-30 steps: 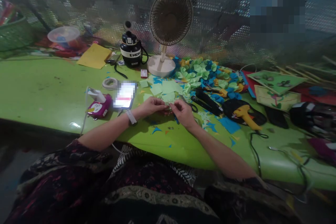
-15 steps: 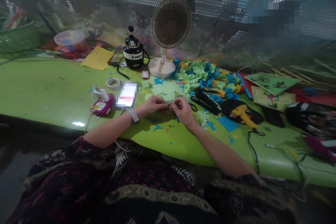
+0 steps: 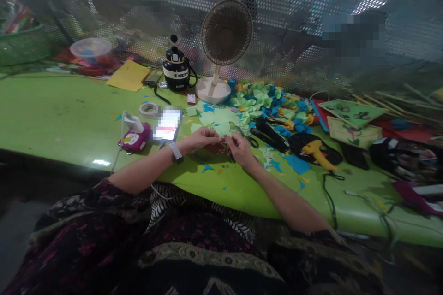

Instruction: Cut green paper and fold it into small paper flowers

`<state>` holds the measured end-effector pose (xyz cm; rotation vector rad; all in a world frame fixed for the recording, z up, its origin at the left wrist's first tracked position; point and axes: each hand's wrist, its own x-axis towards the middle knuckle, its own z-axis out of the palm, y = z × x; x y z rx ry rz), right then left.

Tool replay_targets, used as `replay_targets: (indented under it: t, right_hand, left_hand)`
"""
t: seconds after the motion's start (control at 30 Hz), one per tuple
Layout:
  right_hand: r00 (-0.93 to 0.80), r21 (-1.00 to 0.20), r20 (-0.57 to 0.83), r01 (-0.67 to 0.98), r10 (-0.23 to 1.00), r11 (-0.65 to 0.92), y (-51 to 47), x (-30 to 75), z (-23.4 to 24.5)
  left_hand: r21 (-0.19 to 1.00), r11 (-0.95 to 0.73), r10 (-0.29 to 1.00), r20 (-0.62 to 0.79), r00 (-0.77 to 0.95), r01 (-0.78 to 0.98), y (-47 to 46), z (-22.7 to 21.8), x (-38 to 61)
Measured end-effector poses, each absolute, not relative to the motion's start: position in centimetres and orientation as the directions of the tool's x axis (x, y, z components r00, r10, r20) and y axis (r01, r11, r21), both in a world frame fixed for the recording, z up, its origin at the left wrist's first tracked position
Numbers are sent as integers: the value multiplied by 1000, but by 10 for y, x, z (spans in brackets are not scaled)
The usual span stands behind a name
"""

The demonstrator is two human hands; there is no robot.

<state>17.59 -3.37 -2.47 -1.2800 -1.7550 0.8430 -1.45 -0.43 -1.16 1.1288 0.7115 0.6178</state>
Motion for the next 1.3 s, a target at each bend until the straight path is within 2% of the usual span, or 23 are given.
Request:
replay_targets:
  t: [0.2,0.37,0.57,0.9,1.0,1.07,1.13,1.2,1.3]
  right_hand:
    - [-177,-842,228,458,957,286,-36,175,-20]
    - [-164,-795,329,483,930,367,-34,176,-13]
    - [-289,-896,140,370,947,245,-32,181,-12]
    - [-365,-822,155,469,918,325,-33,186,-2]
    - [-288,-687,220,632,932,358,-27,200,9]
    - [-216,-500,235,809,948,308,-21,212,18]
    - [-127,-281,167,944,978,171,-17,223,24]
    - [-68,-113,38,991,997,72,-13,231,27]
    - [-32,10,-75,999,997,33,-11,233,24]
  left_hand:
    - [965,255,710,-149,688,-54,-3,-16,-15]
    - [974,216,724,-111,681,-70,-1,-16,-15]
    - [977,192,793,-99,602,-92,0,-12,-17]
    - [992,96,876,-42,480,-88,-4,-6,-15]
    - [986,117,903,-55,427,-119,-2,-4,-15]
    - [984,117,919,-55,390,-136,0,-4,-14]
    - [984,107,928,-48,369,-141,1,-5,-14]
    - [985,100,932,-42,359,-144,2,-6,-14]
    - [983,102,932,-42,359,-150,2,-8,-14]
